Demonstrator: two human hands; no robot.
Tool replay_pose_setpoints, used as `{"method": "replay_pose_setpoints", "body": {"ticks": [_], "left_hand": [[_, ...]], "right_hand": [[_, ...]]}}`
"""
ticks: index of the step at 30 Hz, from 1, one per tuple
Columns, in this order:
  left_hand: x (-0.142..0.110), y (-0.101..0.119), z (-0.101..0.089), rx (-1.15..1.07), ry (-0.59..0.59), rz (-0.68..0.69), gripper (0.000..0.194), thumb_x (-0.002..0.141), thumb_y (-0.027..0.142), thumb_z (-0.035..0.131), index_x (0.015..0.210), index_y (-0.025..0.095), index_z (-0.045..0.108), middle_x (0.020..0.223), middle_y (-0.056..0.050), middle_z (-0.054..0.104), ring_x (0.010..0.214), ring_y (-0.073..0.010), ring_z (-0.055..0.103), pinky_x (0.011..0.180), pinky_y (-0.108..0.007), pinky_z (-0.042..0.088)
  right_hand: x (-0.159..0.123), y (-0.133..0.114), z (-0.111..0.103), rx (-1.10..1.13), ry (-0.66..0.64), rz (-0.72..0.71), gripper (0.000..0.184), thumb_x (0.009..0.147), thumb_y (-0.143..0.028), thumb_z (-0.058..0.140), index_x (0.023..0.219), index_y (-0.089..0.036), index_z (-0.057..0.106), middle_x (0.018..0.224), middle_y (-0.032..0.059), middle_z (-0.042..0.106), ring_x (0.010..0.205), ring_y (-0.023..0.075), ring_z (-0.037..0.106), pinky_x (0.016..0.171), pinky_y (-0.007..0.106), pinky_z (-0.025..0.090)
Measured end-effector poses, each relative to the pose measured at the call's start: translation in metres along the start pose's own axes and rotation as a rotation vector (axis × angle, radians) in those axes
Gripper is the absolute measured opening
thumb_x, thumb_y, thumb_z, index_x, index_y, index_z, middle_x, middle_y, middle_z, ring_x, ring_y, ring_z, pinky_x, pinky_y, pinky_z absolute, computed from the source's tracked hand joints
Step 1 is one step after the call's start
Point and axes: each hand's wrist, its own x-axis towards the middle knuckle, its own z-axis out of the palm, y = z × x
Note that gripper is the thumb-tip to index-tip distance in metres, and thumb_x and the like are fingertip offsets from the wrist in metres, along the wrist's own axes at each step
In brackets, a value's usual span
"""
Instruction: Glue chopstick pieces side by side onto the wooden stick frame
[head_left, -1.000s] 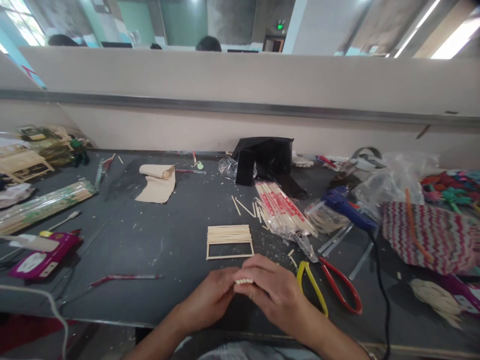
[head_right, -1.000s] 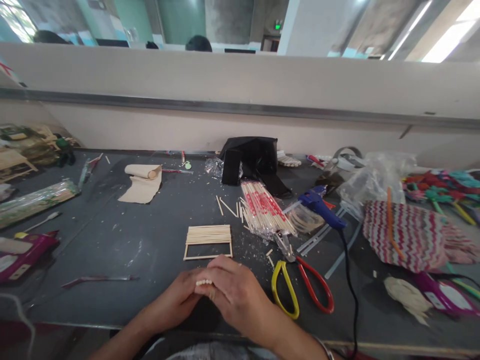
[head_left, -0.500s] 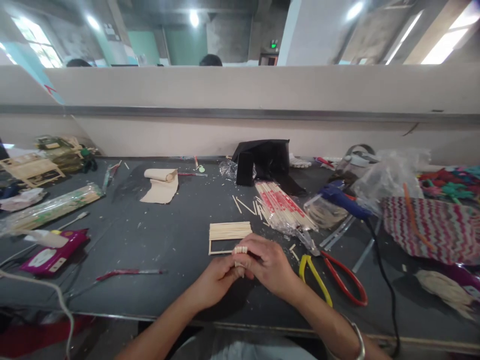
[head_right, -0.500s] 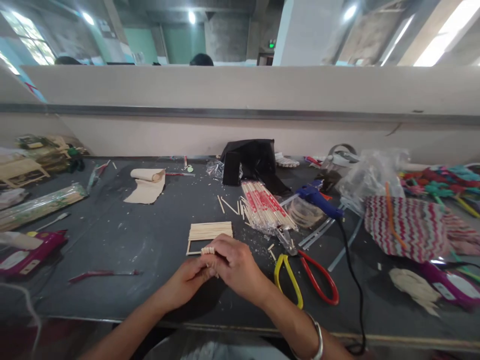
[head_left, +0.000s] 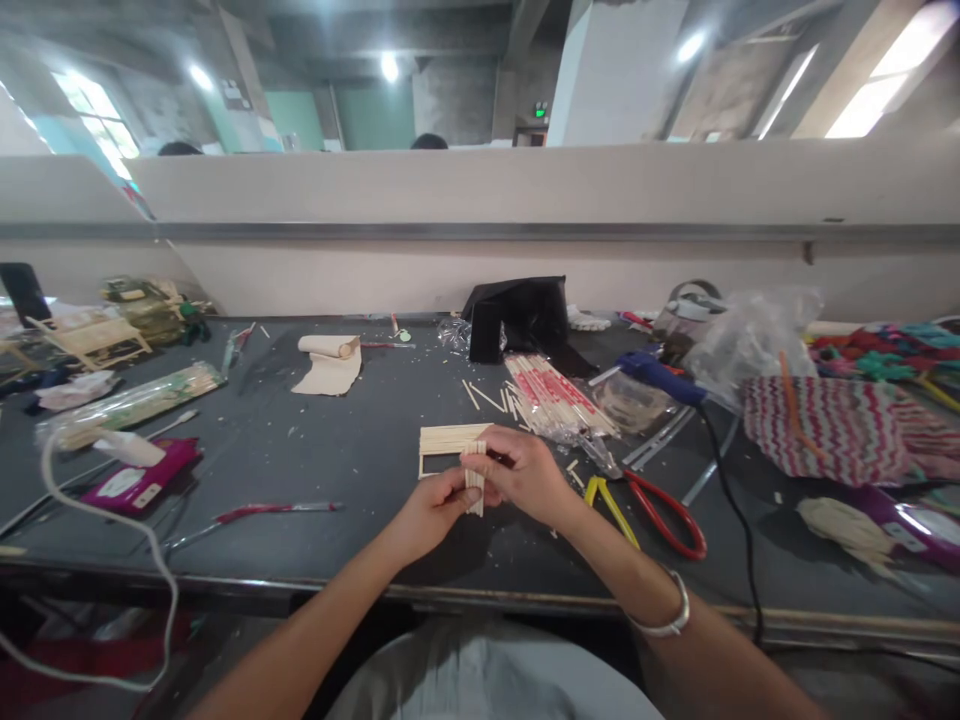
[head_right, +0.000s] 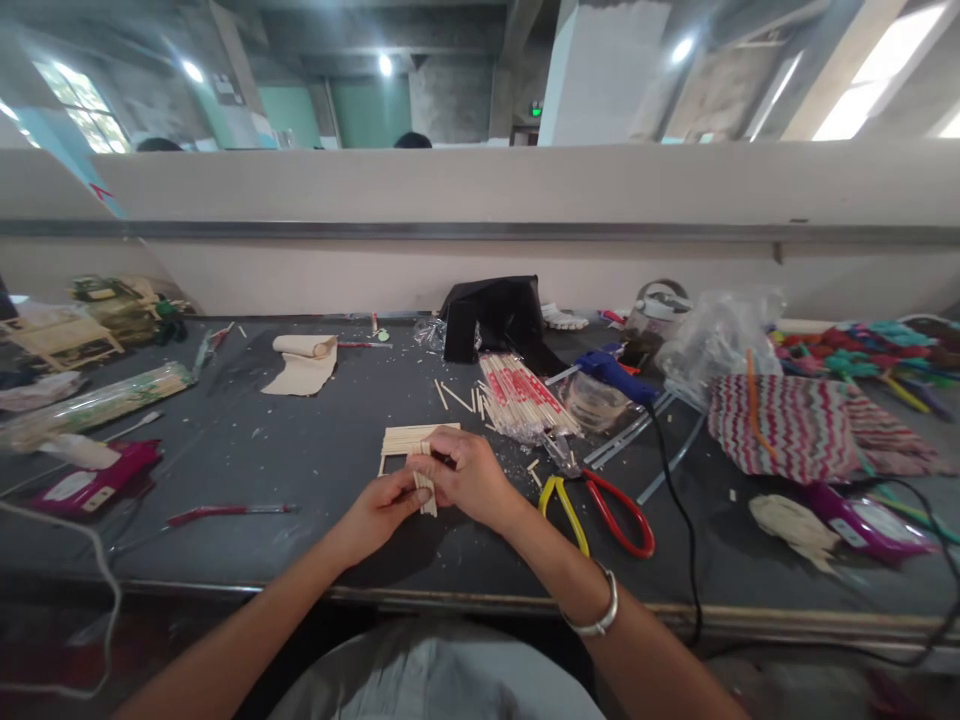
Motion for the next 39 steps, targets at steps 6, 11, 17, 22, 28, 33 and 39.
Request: {"method": "replay_pose_setpoints", "body": {"ticks": [6,11,17,22,28,33,39], "left_hand": [[0.007,-0.003,0.003,-0.120,-0.001,-0.041,0.030,0.087,0.037,0.053,0.097,0.011,0.063,0.090,-0.008,0.071,0.083,-0.0186,0.066,0.078,-0.031,0.050],[0.003,-0.003,0.001,0.075,0.031,0.035,0.024,0.088,0.032,0.050,0.092,0.014,0.066,0.092,-0.006,0.072,0.083,-0.0172,0.065,0.078,-0.029,0.050],[0.004,-0.003,0.001,0.165,0.037,0.068,0.022,0.088,0.028,0.050,0.090,0.015,0.068,0.091,-0.004,0.072,0.084,-0.0161,0.063,0.080,-0.028,0.048],[0.008,-0.004,0.000,0.031,-0.010,0.029,0.029,0.088,0.035,0.052,0.095,0.013,0.068,0.097,-0.007,0.072,0.089,-0.0188,0.064,0.085,-0.032,0.049],[0.007,0.001,0.000,0.010,-0.019,0.001,0.031,0.086,0.037,0.054,0.097,0.013,0.069,0.099,-0.007,0.073,0.090,-0.0201,0.066,0.086,-0.033,0.049],[0.007,0.003,0.000,-0.065,-0.005,-0.025,0.033,0.085,0.040,0.057,0.095,0.012,0.069,0.096,-0.008,0.073,0.091,-0.0212,0.066,0.087,-0.034,0.049],[0.010,-0.002,0.002,-0.217,0.030,-0.106,0.040,0.078,0.048,0.063,0.096,0.011,0.065,0.090,-0.009,0.072,0.086,-0.0217,0.067,0.083,-0.034,0.049]], "right_hand": [[0.003,0.005,-0.001,0.008,0.032,0.060,0.035,0.086,-0.036,0.057,0.058,-0.018,0.047,0.058,-0.0038,0.042,0.052,0.0088,0.041,0.047,0.021,0.031],[0.001,-0.004,-0.004,-0.026,0.004,-0.024,0.035,0.088,-0.035,0.054,0.058,-0.017,0.050,0.061,-0.0023,0.046,0.058,0.0099,0.046,0.052,0.021,0.035],[-0.003,-0.003,-0.006,-0.031,-0.014,-0.048,0.034,0.090,-0.037,0.053,0.062,-0.017,0.054,0.066,-0.0008,0.049,0.061,0.0106,0.048,0.056,0.022,0.037],[-0.001,0.006,-0.005,-0.018,0.019,-0.015,0.036,0.089,-0.039,0.054,0.059,-0.017,0.050,0.063,-0.0023,0.044,0.058,0.0096,0.045,0.052,0.021,0.035],[-0.002,0.004,-0.007,0.018,-0.010,-0.005,0.035,0.088,-0.038,0.055,0.060,-0.017,0.054,0.065,-0.0015,0.046,0.058,0.0095,0.044,0.051,0.021,0.033],[0.002,0.005,-0.004,0.029,0.005,0.018,0.034,0.086,-0.036,0.056,0.059,-0.017,0.051,0.064,-0.0024,0.043,0.056,0.0085,0.042,0.050,0.022,0.031],[0.010,0.007,0.000,0.115,0.018,0.126,0.037,0.082,-0.038,0.059,0.055,-0.017,0.045,0.058,-0.0049,0.041,0.050,0.0067,0.039,0.047,0.021,0.029]]}}
